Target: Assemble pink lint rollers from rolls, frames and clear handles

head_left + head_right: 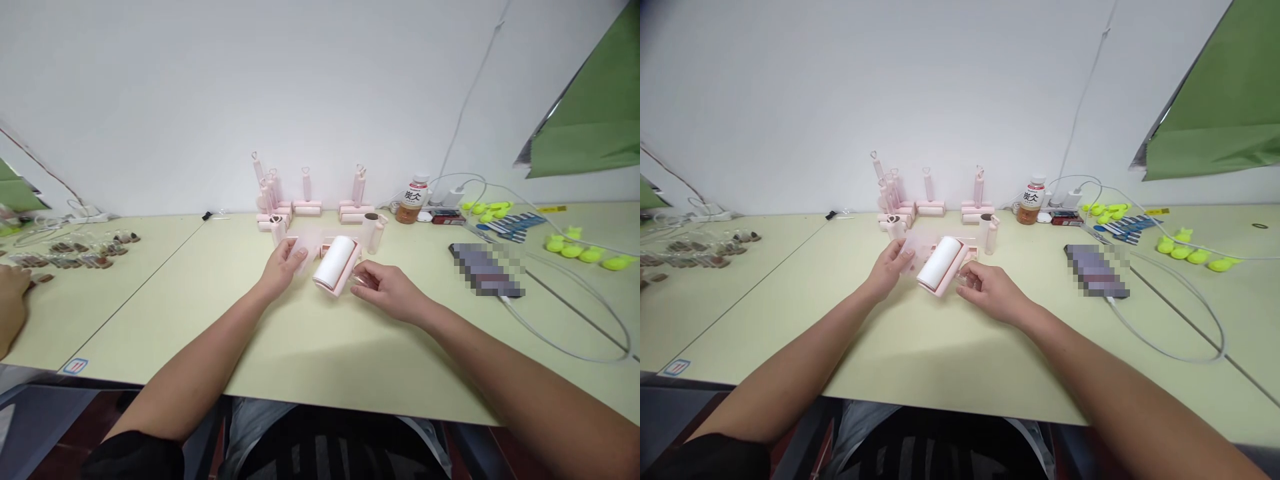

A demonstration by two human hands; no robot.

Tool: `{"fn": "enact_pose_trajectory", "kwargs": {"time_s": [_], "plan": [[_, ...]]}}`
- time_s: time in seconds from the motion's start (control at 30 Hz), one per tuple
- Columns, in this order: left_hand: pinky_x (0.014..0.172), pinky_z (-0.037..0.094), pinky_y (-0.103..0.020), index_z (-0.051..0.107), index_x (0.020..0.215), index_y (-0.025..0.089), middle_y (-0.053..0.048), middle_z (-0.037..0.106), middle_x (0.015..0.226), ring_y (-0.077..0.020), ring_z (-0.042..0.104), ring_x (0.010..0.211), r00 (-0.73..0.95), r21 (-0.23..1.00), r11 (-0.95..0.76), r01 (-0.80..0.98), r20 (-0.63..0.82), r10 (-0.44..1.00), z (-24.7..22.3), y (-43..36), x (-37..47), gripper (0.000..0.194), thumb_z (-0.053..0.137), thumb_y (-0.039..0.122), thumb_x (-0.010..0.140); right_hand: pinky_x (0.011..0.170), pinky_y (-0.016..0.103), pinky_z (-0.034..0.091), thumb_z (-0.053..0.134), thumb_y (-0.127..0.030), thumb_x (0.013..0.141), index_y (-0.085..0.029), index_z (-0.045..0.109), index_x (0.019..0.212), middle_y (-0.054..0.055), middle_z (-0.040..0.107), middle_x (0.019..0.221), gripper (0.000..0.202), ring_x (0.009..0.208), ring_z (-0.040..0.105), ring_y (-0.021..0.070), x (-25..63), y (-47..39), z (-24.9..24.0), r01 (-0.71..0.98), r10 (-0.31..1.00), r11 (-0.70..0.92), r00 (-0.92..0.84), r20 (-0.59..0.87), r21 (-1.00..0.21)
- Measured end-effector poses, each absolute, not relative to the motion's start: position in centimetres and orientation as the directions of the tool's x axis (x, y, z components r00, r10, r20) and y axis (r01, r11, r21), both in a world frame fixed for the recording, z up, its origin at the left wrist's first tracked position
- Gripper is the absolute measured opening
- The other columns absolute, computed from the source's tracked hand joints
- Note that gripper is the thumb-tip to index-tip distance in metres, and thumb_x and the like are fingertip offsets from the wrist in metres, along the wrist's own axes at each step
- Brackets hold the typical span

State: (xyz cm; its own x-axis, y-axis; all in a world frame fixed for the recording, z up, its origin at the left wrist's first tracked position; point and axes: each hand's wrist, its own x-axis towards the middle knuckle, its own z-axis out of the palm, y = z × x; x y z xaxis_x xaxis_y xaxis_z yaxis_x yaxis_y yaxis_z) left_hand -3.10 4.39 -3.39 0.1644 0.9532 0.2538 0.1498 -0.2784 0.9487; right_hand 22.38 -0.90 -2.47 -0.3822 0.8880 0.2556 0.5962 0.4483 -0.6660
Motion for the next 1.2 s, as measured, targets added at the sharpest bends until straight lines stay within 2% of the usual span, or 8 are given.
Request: {"fn": "enact_pose_trajectory", "kwargs": {"time_s": [0.1, 0.27, 0.43, 0.63, 0.8, 1.0, 1.2], "plan": [[0.083, 0.046, -0.032, 0.054, 0.117, 0.016, -0.009, 0.064, 0.116, -0.0209, 0.061, 0.098, 0.207, 0.951, -0.293, 0.103, 0.267, 0.941, -3.4, 4.1, -2.9, 0.049, 0.060, 0.052, 0.084, 0.060, 0.027, 0.036, 0.059, -0.037, 0.085, -0.022, 0.059, 0.089, -0.002, 0.056, 0.071, 0.016, 0.062, 0.050, 0.0138, 22.4, -0.7, -2.8, 0.643, 0.896, 0.432, -0.388, 0.217, -0.632], [0.085, 0.044, -0.033, 0.055, 0.119, 0.018, -0.008, 0.062, 0.116, -0.0221, 0.059, 0.101, 0.248, 0.911, -0.335, 0.242, 0.276, 0.929, -3.9, 3.8, -2.6, 0.047, 0.059, 0.052, 0.087, 0.063, 0.028, 0.038, 0.060, -0.037, 0.084, -0.021, 0.059, 0.088, 0.001, 0.063, 0.080, 0.016, 0.067, 0.055, 0.0161, 22.3, -0.5, -2.9, 0.744, 0.900, 0.436, -0.362, 0.242, -0.507], [0.084, 0.045, -0.032, 0.053, 0.122, 0.019, -0.008, 0.062, 0.114, -0.0221, 0.059, 0.100, 0.283, 0.895, -0.336, 0.293, 0.254, 0.925, -4.2, 3.5, -2.3, 0.050, 0.058, 0.054, 0.087, 0.064, 0.029, 0.038, 0.058, -0.037, 0.085, -0.021, 0.058, 0.088, 0.002, 0.065, 0.084, 0.017, 0.069, 0.056, 0.0174, 22.0, -0.7, -2.9, 0.779, 0.910, 0.414, -0.364, 0.197, -0.470], [0.087, 0.046, -0.033, 0.050, 0.129, 0.019, -0.010, 0.061, 0.122, -0.0233, 0.059, 0.106, 0.335, 0.906, -0.323, 0.273, 0.226, 0.915, -4.3, 3.2, -2.0, 0.058, 0.059, 0.056, 0.086, 0.063, 0.029, 0.037, 0.057, -0.037, 0.085, -0.021, 0.055, 0.082, 0.002, 0.063, 0.080, 0.017, 0.070, 0.056, 0.0179, 21.7, -0.8, -2.9, 0.777, 0.914, 0.404, -0.360, 0.186, -0.482], [0.093, 0.045, -0.036, 0.050, 0.130, 0.020, -0.010, 0.059, 0.128, -0.0256, 0.057, 0.111, 0.379, 0.904, -0.333, 0.267, 0.219, 0.899, -4.3, 3.2, -2.0, 0.057, 0.059, 0.054, 0.086, 0.062, 0.029, 0.036, 0.057, -0.036, 0.085, -0.021, 0.057, 0.083, 0.003, 0.064, 0.079, 0.015, 0.070, 0.056, 0.0185, 21.5, -0.9, -3.0, 0.797, 0.914, 0.405, -0.363, 0.181, -0.448], [0.097, 0.043, -0.037, 0.048, 0.130, 0.018, -0.011, 0.057, 0.130, -0.0268, 0.054, 0.118, 0.394, 0.907, -0.348, 0.239, 0.237, 0.888, -4.3, 3.1, -1.9, 0.055, 0.056, 0.054, 0.088, 0.061, 0.028, 0.036, 0.057, -0.036, 0.085, -0.021, 0.060, 0.083, 0.002, 0.064, 0.076, 0.016, 0.068, 0.056, 0.0175, 21.5, -1.0, -3.1, 0.770, 0.910, 0.414, -0.358, 0.209, -0.485], [0.098, 0.042, -0.038, 0.045, 0.132, 0.017, -0.012, 0.056, 0.131, -0.0276, 0.054, 0.118, 0.377, 0.822, -0.428, 0.375, 0.287, 0.881, -3.7, 2.6, -1.7, 0.056, 0.052, 0.054, 0.091, 0.062, 0.028, 0.038, 0.059, -0.039, 0.084, -0.021, 0.061, 0.085, 0.001, 0.063, 0.075, 0.018, 0.066, 0.055, 0.0170, 21.8, -0.8, -3.2, 0.733, 0.916, 0.399, -0.346, 0.202, -0.551]]}}
